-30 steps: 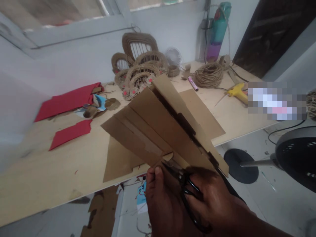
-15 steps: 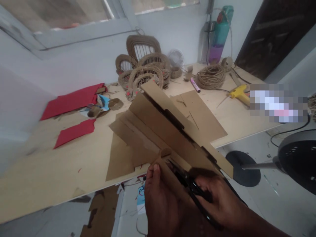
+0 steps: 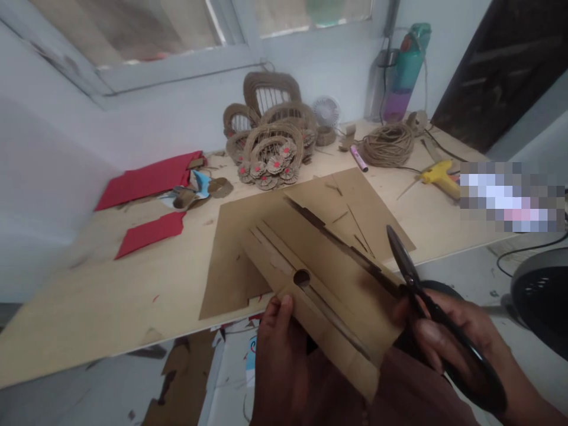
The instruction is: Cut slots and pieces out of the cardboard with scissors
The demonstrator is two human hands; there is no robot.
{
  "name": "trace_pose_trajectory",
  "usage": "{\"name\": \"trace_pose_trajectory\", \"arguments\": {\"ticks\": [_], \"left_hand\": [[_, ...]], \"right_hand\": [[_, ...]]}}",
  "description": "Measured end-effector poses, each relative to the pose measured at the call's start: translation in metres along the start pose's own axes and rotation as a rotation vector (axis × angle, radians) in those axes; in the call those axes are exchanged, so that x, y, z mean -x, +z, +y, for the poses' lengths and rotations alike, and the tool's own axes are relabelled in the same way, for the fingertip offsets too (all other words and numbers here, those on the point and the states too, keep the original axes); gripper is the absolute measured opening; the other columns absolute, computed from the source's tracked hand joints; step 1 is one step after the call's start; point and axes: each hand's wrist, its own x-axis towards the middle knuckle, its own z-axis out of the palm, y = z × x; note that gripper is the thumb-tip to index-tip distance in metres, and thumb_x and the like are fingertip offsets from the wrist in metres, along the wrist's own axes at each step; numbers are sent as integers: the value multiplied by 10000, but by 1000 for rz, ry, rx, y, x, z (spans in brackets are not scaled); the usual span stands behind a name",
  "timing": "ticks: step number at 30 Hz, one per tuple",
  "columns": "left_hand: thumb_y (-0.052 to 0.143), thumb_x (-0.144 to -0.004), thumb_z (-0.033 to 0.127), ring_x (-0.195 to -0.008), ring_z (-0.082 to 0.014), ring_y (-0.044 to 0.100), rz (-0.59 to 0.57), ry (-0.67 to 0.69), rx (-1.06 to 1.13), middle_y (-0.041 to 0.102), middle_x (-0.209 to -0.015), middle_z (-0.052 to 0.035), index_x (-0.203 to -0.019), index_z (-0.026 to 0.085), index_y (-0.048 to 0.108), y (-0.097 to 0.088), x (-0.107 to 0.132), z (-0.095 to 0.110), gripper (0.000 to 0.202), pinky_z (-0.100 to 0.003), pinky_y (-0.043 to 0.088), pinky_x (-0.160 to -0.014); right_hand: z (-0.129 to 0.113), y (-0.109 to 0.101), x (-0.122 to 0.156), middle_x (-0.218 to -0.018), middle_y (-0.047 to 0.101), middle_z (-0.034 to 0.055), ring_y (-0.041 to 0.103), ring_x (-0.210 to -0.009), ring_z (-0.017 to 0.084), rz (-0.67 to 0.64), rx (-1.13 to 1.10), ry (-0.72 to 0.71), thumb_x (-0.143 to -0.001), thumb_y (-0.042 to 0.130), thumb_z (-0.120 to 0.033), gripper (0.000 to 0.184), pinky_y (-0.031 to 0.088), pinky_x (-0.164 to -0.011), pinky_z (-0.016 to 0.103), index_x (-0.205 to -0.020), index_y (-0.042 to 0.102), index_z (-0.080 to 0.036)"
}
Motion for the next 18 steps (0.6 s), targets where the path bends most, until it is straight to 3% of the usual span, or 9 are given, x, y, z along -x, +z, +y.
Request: {"name": "trace_pose_trajectory", "arguments": {"ticks": [6,10,14,18], "left_hand": [[714,-643,221,-752,-183,635,-64,67,-182,700,-865,-49,-984,191,582,-9,0,4,368,-276,522,-606],[715,-656,282,-559,-142,571,-60,123,-289,658,-738,-11,-968,180,585,-15,-4,12,352,-238,458,-446],[721,-656,330,-478,-114,518,-19,146,-287,598,-612,25,-847,158,614,-15,-9,19,278,-222,418,-409],[718,-671,280,-584,-131,588,-38,142,-244,670,-733,-11,-893,151,635,-15,-13,21,270,-227,452,-479]], "right_hand": [[12,15,-4,-479,369,-66,323,-396,85,-139,-121,206,-804,502,-632,463,245,-382,198,-719,566,-181],[12,18,-5,-549,348,-56,313,-471,90,-94,-50,127,-818,544,-534,404,261,-423,200,-619,494,-186],[12,14,-1,-595,446,-22,451,-565,148,-142,-51,111,-814,560,-442,266,367,-494,232,-690,581,-207],[10,11,1,-716,605,32,580,-670,217,-285,10,88,-769,571,-367,159,465,-562,277,-840,627,-236]]}}
